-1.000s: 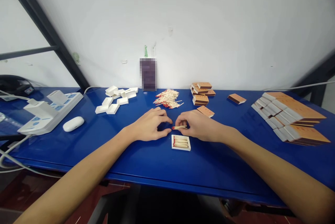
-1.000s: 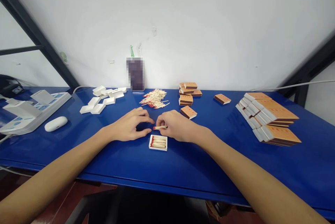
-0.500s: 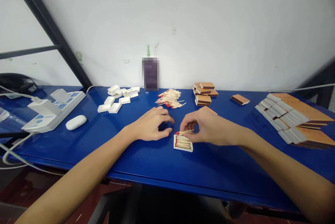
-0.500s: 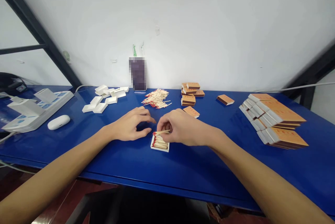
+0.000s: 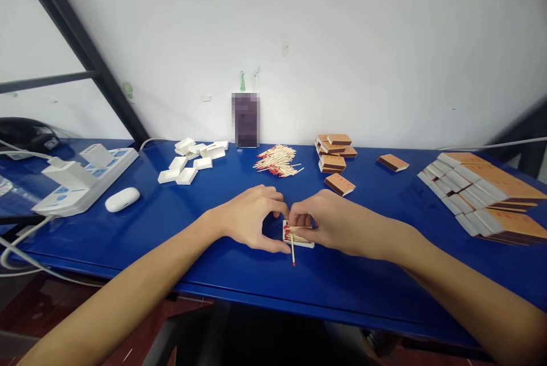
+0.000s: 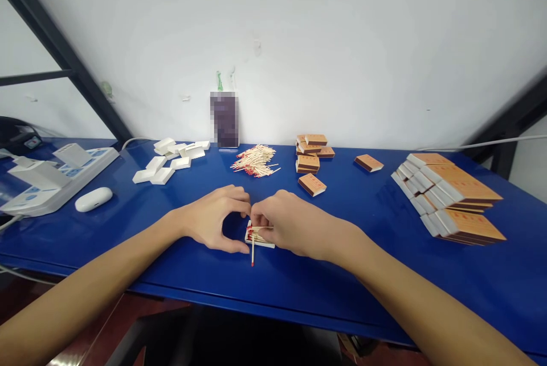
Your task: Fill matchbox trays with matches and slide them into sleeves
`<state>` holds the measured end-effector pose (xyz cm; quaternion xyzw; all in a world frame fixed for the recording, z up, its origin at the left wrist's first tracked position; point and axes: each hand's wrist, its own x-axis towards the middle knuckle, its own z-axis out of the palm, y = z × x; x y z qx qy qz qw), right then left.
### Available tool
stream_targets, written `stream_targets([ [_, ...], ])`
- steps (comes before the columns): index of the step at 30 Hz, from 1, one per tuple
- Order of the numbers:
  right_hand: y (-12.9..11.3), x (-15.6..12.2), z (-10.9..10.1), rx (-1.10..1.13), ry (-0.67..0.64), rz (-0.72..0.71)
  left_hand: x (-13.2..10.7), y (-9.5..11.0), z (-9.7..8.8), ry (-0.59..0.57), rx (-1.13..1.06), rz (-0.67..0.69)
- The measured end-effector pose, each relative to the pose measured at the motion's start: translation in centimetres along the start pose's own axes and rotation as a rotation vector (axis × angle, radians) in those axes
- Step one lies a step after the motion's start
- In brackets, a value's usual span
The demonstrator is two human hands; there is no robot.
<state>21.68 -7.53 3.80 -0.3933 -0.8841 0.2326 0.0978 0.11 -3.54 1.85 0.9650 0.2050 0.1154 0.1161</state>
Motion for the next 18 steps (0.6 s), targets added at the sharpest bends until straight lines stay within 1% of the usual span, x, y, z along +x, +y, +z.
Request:
stream_targets([
  [4,-0.4,0.0,0.2,-0.054,0.006,-0.005,0.0,-0.1,0.2,0.007,0.023,0.008],
  [9,-0.9,0.0,0.2,-0.208,0.016,-0.025,0.1,-0.2,0.3,0.007,-0.005,-0.006],
  [12,-0.8,0.0,0.2,-0.271,0.041,-0.042,0.1,-0.2,0.2,0.002,-0.005,-0.023],
  [15,-0.3,0.0,0.4,-0.239,0.059,-0.088,0.0,-0.3,0.1,0.002,0.002,-0.031],
  [18,0.2,0.0,0.4,-0.156,0.075,-0.119,-0.1,-0.3,-0.2,-0.006,-0.003,-0.035],
])
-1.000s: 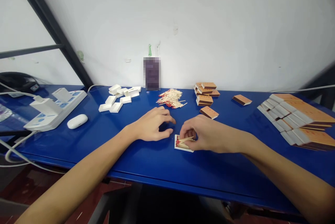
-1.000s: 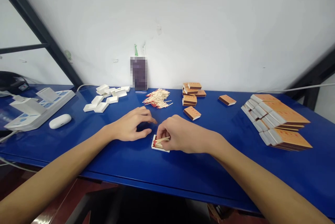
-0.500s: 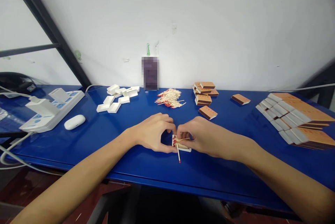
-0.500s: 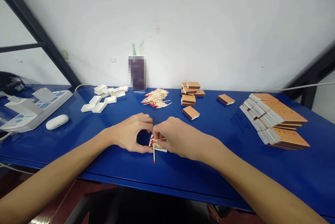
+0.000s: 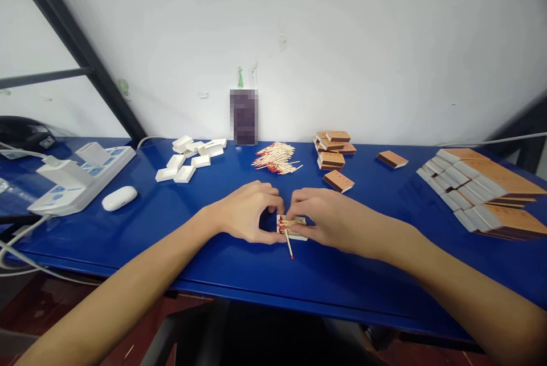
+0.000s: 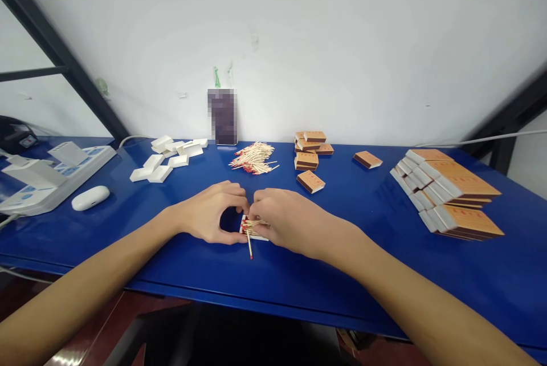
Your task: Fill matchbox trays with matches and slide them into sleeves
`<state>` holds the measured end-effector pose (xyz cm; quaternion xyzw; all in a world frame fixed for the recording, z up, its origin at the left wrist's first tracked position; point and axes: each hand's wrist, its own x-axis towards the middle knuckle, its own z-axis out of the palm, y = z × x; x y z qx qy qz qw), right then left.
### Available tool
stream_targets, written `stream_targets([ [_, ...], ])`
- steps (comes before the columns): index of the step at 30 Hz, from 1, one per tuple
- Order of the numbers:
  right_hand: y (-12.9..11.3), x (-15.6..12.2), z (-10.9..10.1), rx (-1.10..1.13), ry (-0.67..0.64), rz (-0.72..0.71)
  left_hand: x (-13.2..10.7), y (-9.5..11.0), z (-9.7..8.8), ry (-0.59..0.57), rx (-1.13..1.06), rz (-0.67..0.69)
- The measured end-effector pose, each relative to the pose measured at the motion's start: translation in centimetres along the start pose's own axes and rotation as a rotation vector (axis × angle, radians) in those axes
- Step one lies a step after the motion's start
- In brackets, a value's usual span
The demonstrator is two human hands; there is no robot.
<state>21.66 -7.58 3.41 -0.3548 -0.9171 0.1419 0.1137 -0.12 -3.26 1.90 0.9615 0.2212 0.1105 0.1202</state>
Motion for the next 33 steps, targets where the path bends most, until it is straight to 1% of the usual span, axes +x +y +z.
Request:
stream_targets([
  [3,0.09,-0.13,-0.38,0.052,-0.01,0.037,-0.09,-0.03,-0.32,-0.019,-0.015,0.008],
  [7,0.15,-0.1,-0.81,0.053,-0.032,0.091,-0.09,-0.07,-0.47,-0.034,-0.016,0.012],
  [12,0.56,0.09,-0.44,0.043,-0.046,0.063,0.05,-0.17,-0.2,-0.025,-0.023,-0.009],
  [17,0.48,0.03,-0.4,0.026,-0.051,0.075,0.2,-0.27,-0.04,-0.027,-0.05,-0.023],
  [22,0.52,0.08,-0.31,0.062,-0.05,0.089,0.36,-0.38,0.05,-0.04,-0.063,-0.035],
  [29,0.67,0.42,-0.44,0.133,-0.096,0.218,0.26,-0.55,0.0,-0.042,-0.08,-0.009],
  [33,0.85,0.27,-0.98,0.169,-0.111,0.225,0.25,-0.5,0.01,-0.04,-0.081,-0.025],
])
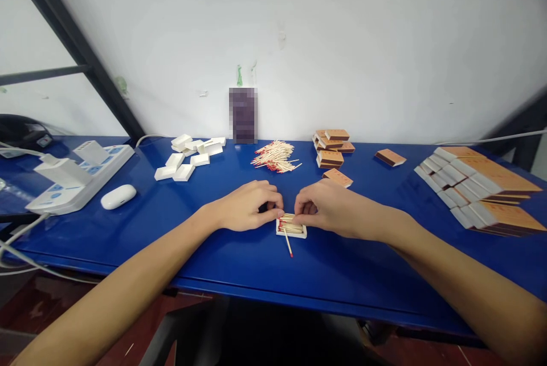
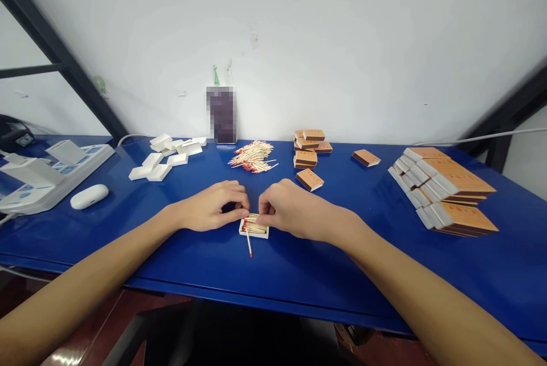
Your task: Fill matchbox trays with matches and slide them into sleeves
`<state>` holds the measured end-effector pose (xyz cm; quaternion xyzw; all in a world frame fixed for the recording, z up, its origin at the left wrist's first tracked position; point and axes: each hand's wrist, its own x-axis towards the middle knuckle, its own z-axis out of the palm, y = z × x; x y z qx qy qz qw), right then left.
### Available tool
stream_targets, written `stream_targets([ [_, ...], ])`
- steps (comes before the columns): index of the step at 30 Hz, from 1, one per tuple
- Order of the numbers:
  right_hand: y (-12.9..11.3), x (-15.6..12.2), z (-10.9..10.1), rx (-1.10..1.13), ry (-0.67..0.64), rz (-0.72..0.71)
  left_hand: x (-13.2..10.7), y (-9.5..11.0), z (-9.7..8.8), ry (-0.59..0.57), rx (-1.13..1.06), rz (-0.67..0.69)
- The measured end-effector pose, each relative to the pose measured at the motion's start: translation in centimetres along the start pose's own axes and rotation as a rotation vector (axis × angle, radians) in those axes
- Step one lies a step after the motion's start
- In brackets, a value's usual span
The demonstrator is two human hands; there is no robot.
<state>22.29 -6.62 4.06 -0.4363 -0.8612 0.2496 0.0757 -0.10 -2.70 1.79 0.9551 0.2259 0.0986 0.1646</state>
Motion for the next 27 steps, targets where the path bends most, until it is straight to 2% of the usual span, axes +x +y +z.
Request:
stream_targets([
  [8,0.2,-0.1,0.0,0.071,-0.021,0.015,0.2,0.2,0.0,0.009,-0.004,-0.007],
  [16,0.1,0.1,0.8,-0.049,0.062,-0.015,0.3,0.2,0.4,0.026,0.103,0.005],
  [19,0.4,0.1,1.0,-0.064,0.06,-0.044,0.1,0.5,0.2,0.072,0.124,0.017],
  [22,0.5,0.0,0.9,-0.079,0.066,-0.063,-0.3,1.4,-0.2,0.125,0.051,0.07],
  [27,0.1,-0.4,-0.1,-0.022,0.034,-0.076,-0.5,2.9,0.1,0.05,-0.034,0.198],
])
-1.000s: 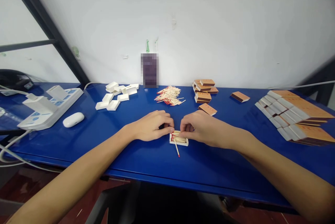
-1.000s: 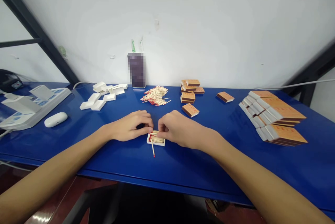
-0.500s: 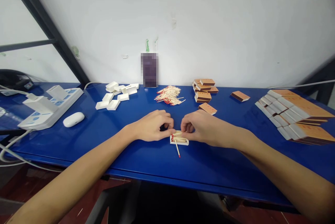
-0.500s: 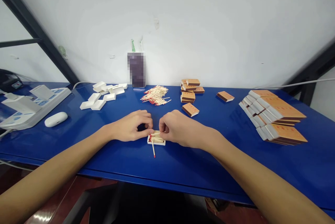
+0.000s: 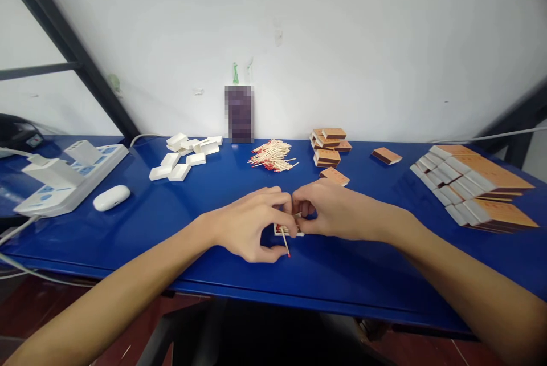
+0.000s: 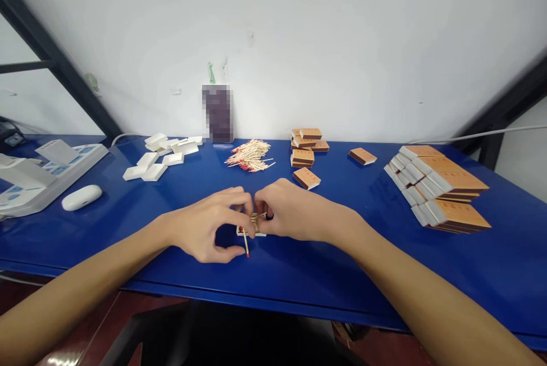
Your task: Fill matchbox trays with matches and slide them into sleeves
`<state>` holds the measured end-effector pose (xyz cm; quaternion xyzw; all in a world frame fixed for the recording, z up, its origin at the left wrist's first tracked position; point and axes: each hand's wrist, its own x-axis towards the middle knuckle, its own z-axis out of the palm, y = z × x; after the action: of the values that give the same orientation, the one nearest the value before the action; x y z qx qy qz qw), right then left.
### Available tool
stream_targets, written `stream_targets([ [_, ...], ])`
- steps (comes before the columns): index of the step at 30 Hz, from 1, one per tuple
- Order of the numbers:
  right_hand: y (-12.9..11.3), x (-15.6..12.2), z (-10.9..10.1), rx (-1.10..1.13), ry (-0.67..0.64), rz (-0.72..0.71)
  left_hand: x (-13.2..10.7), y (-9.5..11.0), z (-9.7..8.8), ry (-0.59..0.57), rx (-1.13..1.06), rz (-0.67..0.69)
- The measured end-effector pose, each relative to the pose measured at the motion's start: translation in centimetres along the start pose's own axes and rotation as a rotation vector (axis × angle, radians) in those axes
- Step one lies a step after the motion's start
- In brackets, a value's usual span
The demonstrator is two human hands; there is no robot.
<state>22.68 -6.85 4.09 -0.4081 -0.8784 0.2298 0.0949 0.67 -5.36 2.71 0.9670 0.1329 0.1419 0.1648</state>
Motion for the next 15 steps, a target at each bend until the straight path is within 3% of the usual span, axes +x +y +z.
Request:
stream_targets([
  [5,0.3,-0.2,-1.1,-0.07,-0.009,0.013,0.2,0.0,0.5,-0.009,0.012,0.016],
  [15,0.1,-0.2,-1.6,-0.153,-0.077,0.057,-0.3,-1.3,0.2,0.227,-0.053,0.028],
])
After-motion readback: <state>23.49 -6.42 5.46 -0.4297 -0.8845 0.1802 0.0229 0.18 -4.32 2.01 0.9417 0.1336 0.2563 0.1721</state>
